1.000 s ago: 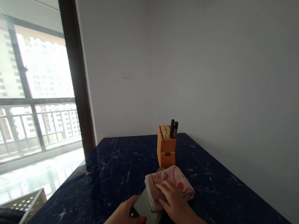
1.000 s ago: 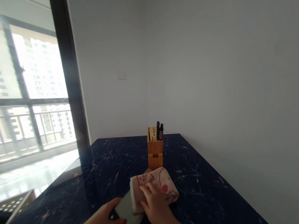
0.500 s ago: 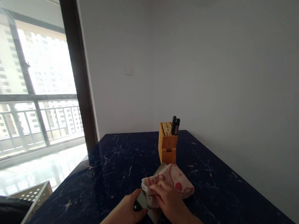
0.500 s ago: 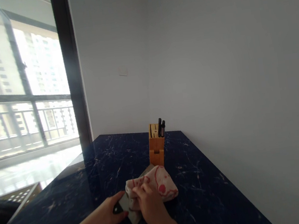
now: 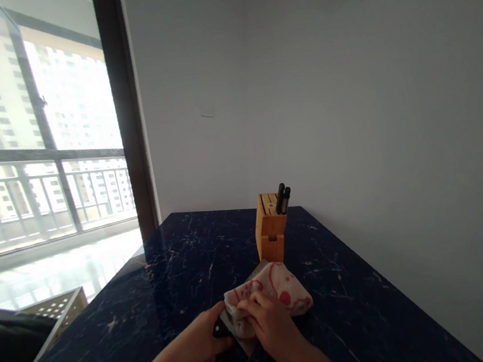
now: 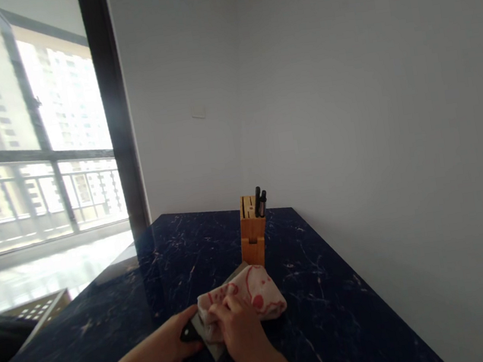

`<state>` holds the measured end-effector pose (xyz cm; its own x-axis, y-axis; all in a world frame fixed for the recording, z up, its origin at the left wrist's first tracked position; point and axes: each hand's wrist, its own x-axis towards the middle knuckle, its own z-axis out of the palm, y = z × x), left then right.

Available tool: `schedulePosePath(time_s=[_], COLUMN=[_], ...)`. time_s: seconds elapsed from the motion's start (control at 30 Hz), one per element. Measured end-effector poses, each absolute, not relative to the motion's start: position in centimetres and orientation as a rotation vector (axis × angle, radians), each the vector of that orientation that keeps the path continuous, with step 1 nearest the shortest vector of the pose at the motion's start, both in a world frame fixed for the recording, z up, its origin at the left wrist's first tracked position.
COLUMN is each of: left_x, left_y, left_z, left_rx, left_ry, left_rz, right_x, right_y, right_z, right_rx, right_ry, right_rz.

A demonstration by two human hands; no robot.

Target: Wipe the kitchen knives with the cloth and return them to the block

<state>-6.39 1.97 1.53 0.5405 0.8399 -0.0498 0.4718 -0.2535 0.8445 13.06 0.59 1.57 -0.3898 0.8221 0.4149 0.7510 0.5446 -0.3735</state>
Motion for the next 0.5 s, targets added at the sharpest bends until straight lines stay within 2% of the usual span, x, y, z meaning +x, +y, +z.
schedulePosePath(time_s=[0.2,0.5], left_x=[-6.1,-6.3], left_y=[1.6,1.4], left_z=[2.2,2.2], left_rx=[1.926,1.965], left_ry=[1.115,1.07], left_rz=[0.541,0.595], right_x=[12.0,13.1], right_y=[-0.1,1.0], right_z=[1.2,0.9], right_rx=[-1.221,-1.316], right_ry=[-2.22,-2.192], right_rz=[0.235,0.078])
